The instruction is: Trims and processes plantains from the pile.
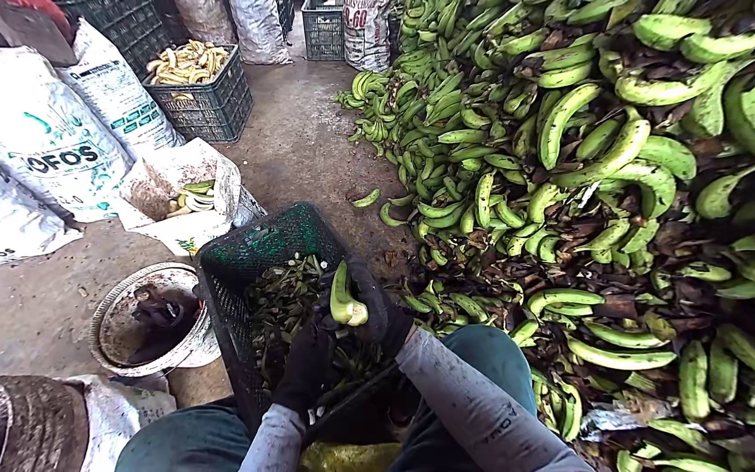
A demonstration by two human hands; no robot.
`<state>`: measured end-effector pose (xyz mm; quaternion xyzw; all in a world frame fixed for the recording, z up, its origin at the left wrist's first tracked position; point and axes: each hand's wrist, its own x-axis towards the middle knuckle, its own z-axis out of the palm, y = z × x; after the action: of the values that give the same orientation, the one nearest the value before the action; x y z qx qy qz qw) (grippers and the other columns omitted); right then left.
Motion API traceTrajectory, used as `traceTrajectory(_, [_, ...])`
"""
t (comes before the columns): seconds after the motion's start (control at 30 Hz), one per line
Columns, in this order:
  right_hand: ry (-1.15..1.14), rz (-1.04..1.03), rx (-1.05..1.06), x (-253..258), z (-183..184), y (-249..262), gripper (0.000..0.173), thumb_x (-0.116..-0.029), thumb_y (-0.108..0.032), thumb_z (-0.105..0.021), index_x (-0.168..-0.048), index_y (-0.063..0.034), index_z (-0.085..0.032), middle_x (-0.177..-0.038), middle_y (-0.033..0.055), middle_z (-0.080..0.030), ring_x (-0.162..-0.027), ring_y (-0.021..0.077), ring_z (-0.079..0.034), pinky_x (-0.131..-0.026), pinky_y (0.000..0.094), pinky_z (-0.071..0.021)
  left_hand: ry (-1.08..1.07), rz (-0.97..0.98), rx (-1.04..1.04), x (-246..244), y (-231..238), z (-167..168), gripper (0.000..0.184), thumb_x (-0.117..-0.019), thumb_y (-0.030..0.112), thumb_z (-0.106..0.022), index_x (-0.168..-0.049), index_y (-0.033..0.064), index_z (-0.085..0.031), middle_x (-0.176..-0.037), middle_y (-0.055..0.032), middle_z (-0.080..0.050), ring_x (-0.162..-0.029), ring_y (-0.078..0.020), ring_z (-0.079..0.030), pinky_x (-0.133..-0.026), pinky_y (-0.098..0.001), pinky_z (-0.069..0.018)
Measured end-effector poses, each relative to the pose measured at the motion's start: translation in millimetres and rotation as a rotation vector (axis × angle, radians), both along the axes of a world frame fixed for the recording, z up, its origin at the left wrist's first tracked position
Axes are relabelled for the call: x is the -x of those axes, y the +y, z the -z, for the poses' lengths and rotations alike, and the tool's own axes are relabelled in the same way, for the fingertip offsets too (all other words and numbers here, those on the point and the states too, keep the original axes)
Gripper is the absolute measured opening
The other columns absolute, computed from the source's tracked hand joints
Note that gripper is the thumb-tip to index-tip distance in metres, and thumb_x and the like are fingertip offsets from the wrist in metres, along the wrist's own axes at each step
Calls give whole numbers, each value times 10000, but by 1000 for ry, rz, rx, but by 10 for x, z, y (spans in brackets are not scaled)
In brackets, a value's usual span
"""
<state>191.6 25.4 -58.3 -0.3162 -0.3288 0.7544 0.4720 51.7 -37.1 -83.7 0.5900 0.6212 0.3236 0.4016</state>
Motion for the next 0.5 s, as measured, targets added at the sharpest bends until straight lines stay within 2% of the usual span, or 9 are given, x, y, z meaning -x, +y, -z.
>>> traceTrajectory(0.07, [-163,-96,-139,-148,40,36,550,-1090,-471,-269,-1308,-36,-527,-1075,91,-632,-955,145,-636,-846,318,-557,264,30,-11,108,52,-116,576,-1076,485,-326,-1328,53,-610,-1021,-152,-707,-941,-289,-692,-857,-527,-549])
traceTrajectory(0.1, [-197,-152,-158,-209,13,45,569,-1076,-498,-313,-1359,-45,-511,-1137,99,-628,-1009,153,-630,-884,334,-549,391,51,-12,160,79,-207,596,-1075,516,-311,-1313,64,-617,-1058,-174,-710,-987,-346,-696,-861,-583,-537])
traceTrajectory(0.13, [-206,-215,-152,-241,-39,39,549,-1065,-506,-340,-1317,-56,-531,-1095,96,-643,-959,160,-644,-838,337,-563,499,77,-12,218,106,-282,596,-1071,527,-309,-1311,79,-619,-1103,-179,-709,-1023,-372,-694,-867,-608,-532])
traceTrajectory(0.2, [-219,-362,-115,-234,-120,14,462,-1049,-470,-365,-1172,-68,-558,-921,86,-655,-750,170,-652,-652,324,-577,645,165,-6,335,148,-411,590,-1070,528,-323,-1347,90,-604,-1191,-188,-695,-1080,-393,-686,-890,-619,-530])
traceTrajectory(0.3, [-246,-490,-34,-167,-152,-45,321,-1050,-326,-389,-1152,-93,-585,-798,30,-621,-606,118,-602,-546,267,-544,741,338,-22,565,269,-501,547,-1077,486,-372,-1381,86,-589,-1239,-209,-677,-1118,-413,-671,-925,-625,-515])
traceTrajectory(0.37, [-253,-577,-7,-103,-155,-107,275,-1032,-300,-424,-1146,-113,-590,-762,19,-627,-567,96,-598,-508,239,-532,755,387,-5,775,389,-489,524,-1075,477,-400,-1381,96,-590,-1236,-200,-678,-1131,-403,-665,-953,-623,-507])
traceTrajectory(0.4, [-311,-622,-3,-48,-170,-174,253,-1011,-300,-477,-1166,-124,-572,-787,25,-639,-586,95,-604,-517,246,-530,742,338,33,874,444,-499,494,-1081,446,-411,-1361,84,-597,-1215,-206,-681,-1123,-404,-665,-956,-624,-506])
traceTrajectory(0.47, [-487,-786,-7,111,-268,-365,520,-953,-296,-615,-1420,-126,-465,-1021,67,-642,-796,135,-626,-687,332,-547,692,92,132,1132,573,-560,473,-1104,383,-387,-1348,30,-584,-1216,-266,-663,-1144,-453,-643,-974,-654,-483])
traceTrajectory(0.5, [-562,-862,-3,209,-302,-415,610,-937,-287,-649,-1478,-132,-412,-1095,83,-631,-868,150,-627,-741,362,-547,656,-51,144,1278,631,-594,468,-1108,365,-379,-1342,11,-577,-1214,-285,-656,-1144,-464,-641,-974,-660,-476])
